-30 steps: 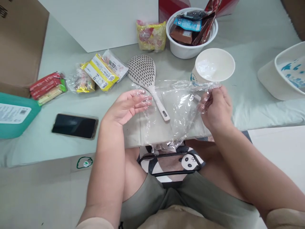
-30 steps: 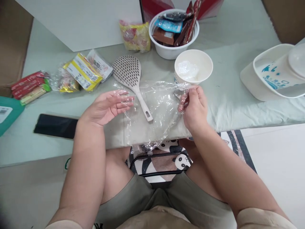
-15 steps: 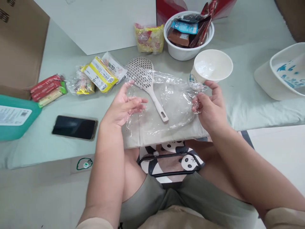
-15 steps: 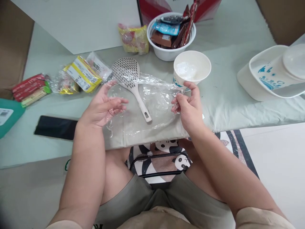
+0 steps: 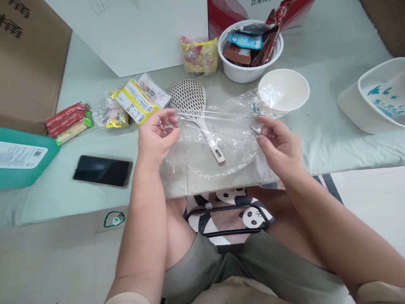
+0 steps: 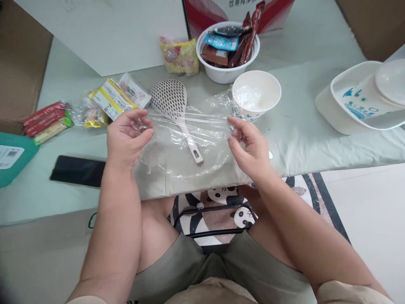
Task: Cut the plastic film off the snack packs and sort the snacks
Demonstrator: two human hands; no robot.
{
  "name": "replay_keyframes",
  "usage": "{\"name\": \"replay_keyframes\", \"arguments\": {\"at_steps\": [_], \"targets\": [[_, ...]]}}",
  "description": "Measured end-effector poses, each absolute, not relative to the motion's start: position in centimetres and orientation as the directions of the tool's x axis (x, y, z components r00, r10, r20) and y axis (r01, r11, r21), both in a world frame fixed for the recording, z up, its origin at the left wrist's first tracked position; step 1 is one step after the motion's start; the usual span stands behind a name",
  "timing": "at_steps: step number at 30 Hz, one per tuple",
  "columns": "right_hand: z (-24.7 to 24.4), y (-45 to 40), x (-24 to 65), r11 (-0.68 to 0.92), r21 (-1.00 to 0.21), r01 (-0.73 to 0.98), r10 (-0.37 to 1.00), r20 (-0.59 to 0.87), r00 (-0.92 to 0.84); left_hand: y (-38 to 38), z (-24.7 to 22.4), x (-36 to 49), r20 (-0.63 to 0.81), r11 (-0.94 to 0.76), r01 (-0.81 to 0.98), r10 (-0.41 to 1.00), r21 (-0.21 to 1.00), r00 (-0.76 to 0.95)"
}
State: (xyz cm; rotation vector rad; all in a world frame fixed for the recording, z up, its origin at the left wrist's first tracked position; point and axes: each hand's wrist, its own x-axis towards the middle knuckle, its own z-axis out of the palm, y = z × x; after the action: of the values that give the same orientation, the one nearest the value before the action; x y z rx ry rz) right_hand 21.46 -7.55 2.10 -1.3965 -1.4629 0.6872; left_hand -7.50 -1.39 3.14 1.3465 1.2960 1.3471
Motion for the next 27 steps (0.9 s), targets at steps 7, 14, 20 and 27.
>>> {"name": "replay_keyframes", "arguments": {"at_steps": [7,14,20,27], "targets": [[1.9,-7.4,21.8,0.200,-0.745,0.636,0.934,0.342,0.106,-0.8,2.7,-8.4,0.247,-0.195,0.297,0.957,0.935,-0.151],[2.9,-7.9,21.8,0.257,-0.765,0.590,0.847,0.473,0.244,-1.7,4.4,-8.2,0.279,-0.279,0.009,0.955,0.960,-0.098],[2.8,-8.5,21.6,0.177,-0.968,0.179,0.962,0.208,0.175,-2.2,5.7,-6.7,0.015,-0.024,-0.179,0.999,0.984,-0.050],[2.8,-7.6,21.3,-0.274,-0.958,-0.082,0.961,-0.269,-0.061,-1.5,5.3,-6.2,-0.141,0.122,-0.109,0.973,0.986,-0.183]]}}
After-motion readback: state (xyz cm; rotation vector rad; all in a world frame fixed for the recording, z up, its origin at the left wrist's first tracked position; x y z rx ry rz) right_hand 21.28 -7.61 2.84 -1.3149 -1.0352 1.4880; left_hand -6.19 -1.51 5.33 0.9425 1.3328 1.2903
